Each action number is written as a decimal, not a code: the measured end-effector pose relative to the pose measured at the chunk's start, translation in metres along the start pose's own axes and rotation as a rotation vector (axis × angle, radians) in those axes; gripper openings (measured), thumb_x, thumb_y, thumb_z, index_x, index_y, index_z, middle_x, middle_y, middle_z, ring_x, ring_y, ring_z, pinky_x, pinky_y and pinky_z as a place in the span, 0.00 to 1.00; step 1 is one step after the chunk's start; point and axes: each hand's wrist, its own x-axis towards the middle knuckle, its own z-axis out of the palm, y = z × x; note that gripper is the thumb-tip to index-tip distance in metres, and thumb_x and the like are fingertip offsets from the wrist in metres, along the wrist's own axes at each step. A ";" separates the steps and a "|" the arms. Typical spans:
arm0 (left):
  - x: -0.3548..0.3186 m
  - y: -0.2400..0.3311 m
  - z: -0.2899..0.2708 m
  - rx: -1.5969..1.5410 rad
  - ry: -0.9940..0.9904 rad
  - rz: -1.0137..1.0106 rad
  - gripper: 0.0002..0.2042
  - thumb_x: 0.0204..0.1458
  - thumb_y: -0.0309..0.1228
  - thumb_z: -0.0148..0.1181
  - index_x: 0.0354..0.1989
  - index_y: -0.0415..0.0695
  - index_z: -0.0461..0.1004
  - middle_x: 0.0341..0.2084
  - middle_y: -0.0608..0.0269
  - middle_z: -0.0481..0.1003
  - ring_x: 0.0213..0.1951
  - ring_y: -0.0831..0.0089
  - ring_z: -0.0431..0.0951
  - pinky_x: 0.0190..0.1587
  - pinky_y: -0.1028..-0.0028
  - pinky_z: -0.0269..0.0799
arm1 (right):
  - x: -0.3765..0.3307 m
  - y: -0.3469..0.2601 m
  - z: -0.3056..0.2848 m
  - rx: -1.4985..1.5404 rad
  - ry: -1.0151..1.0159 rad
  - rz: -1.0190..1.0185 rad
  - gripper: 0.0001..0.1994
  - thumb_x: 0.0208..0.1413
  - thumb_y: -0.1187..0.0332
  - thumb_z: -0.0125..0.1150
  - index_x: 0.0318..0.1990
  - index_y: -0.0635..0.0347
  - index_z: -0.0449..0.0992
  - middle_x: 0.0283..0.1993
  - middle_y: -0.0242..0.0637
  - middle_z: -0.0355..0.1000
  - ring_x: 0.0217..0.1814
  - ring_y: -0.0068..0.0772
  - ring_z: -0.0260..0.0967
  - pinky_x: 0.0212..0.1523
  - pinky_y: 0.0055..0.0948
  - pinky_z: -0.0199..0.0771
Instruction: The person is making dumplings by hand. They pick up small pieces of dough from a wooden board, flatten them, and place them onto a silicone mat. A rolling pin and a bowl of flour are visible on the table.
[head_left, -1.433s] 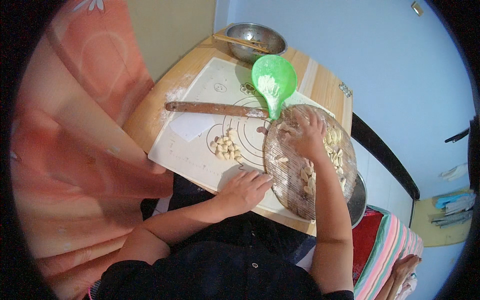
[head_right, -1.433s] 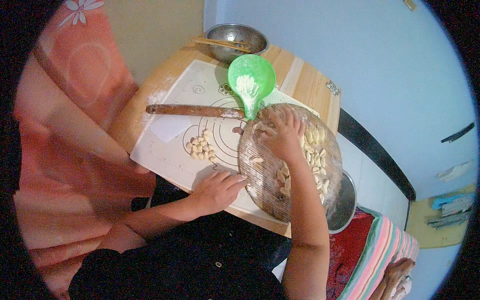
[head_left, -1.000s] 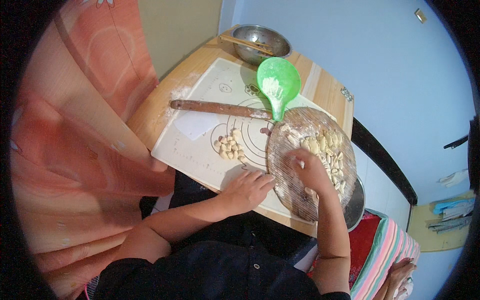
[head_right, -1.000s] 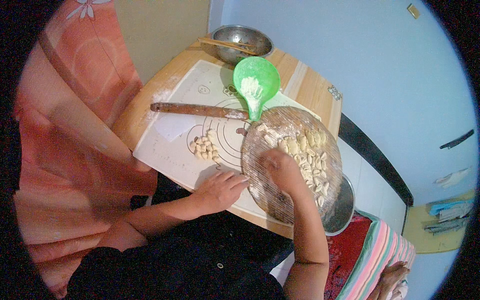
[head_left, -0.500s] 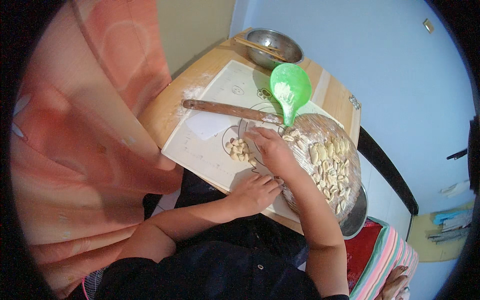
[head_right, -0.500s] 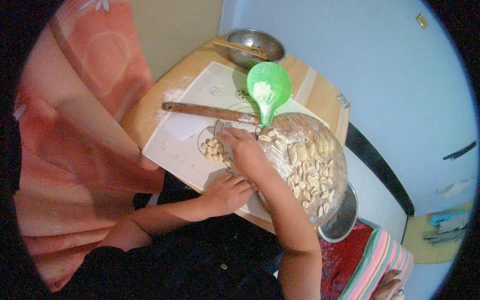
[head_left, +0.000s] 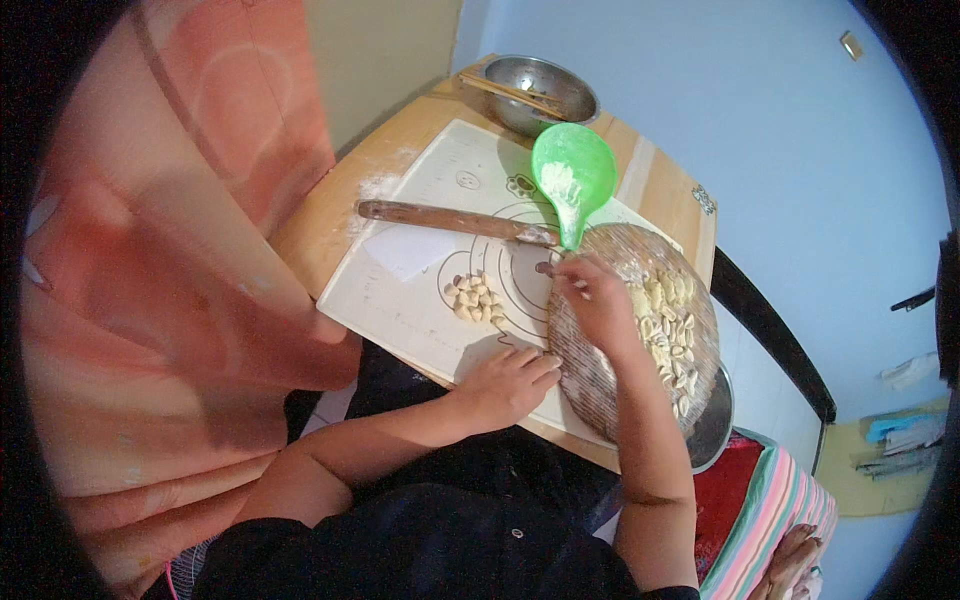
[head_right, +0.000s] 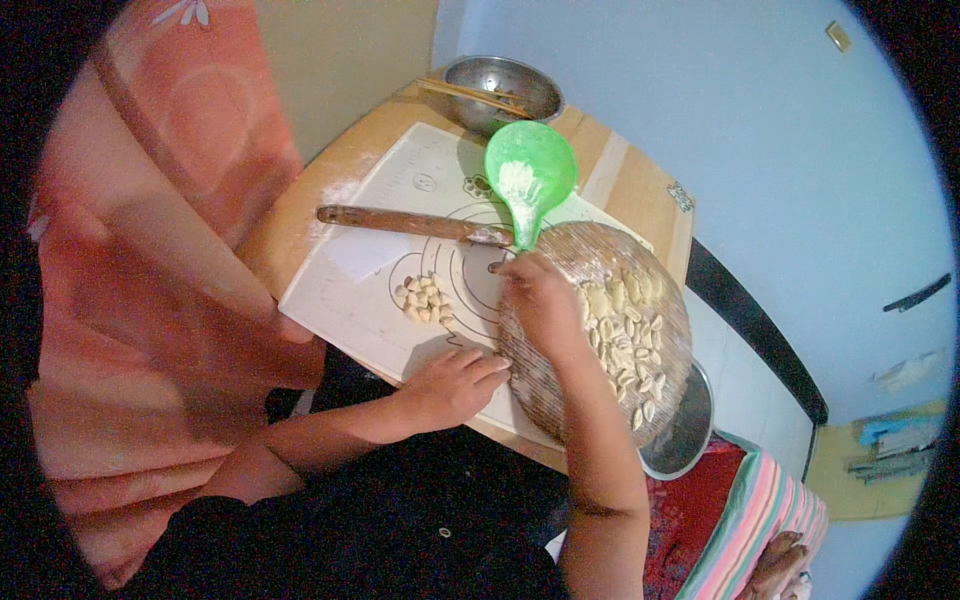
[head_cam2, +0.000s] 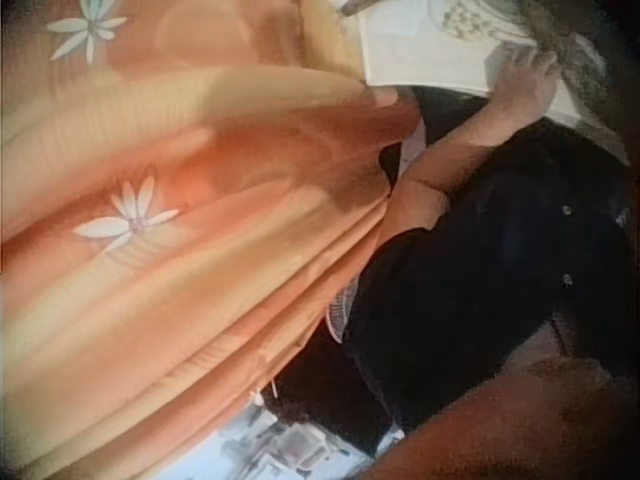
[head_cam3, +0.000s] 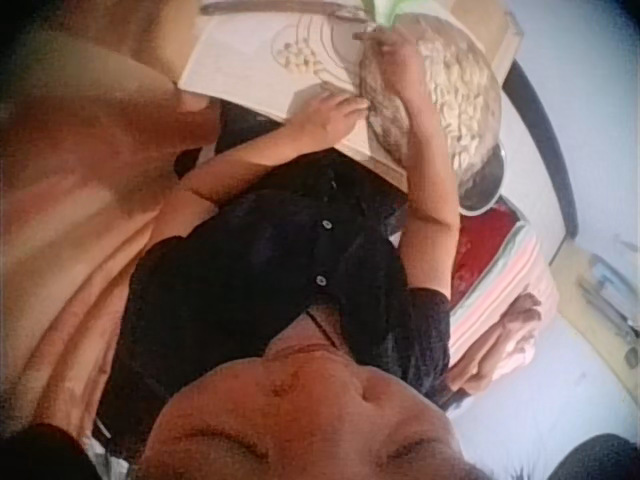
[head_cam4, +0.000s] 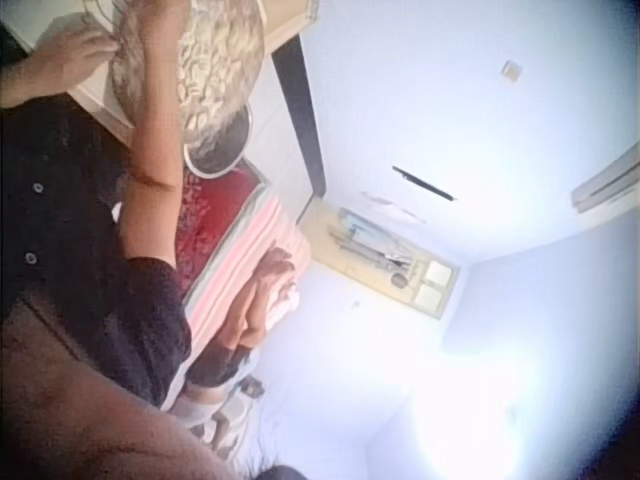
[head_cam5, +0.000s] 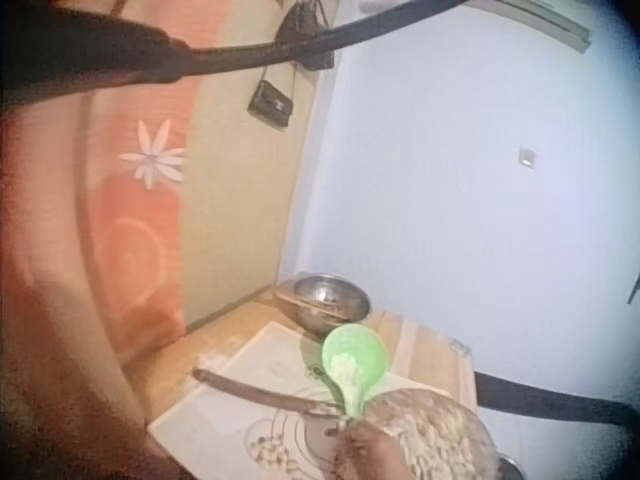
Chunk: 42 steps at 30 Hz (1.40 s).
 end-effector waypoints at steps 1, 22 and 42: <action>0.000 0.001 -0.001 -0.016 -0.003 -0.002 0.16 0.50 0.30 0.56 0.47 0.42 0.77 0.49 0.61 0.73 0.50 0.63 0.72 0.52 0.62 0.71 | -0.012 -0.003 -0.019 0.012 -0.010 0.125 0.07 0.55 0.72 0.65 0.40 0.63 0.79 0.37 0.39 0.76 0.38 0.33 0.75 0.39 0.29 0.74; 0.004 0.003 -0.004 -0.040 -0.021 -0.035 0.15 0.52 0.29 0.58 0.48 0.43 0.75 0.49 0.64 0.74 0.46 0.65 0.74 0.47 0.63 0.73 | -0.023 0.044 -0.044 -0.624 -0.332 0.263 0.69 0.23 0.55 0.85 0.76 0.37 0.41 0.77 0.54 0.37 0.80 0.63 0.27 0.74 0.59 0.31; 0.002 0.001 -0.001 -0.043 -0.026 -0.039 0.16 0.52 0.29 0.57 0.49 0.42 0.75 0.50 0.63 0.73 0.49 0.64 0.72 0.52 0.63 0.70 | -0.065 0.033 -0.062 -0.065 -0.265 0.199 0.14 0.56 0.73 0.59 0.50 0.60 0.78 0.53 0.46 0.75 0.51 0.52 0.75 0.51 0.38 0.74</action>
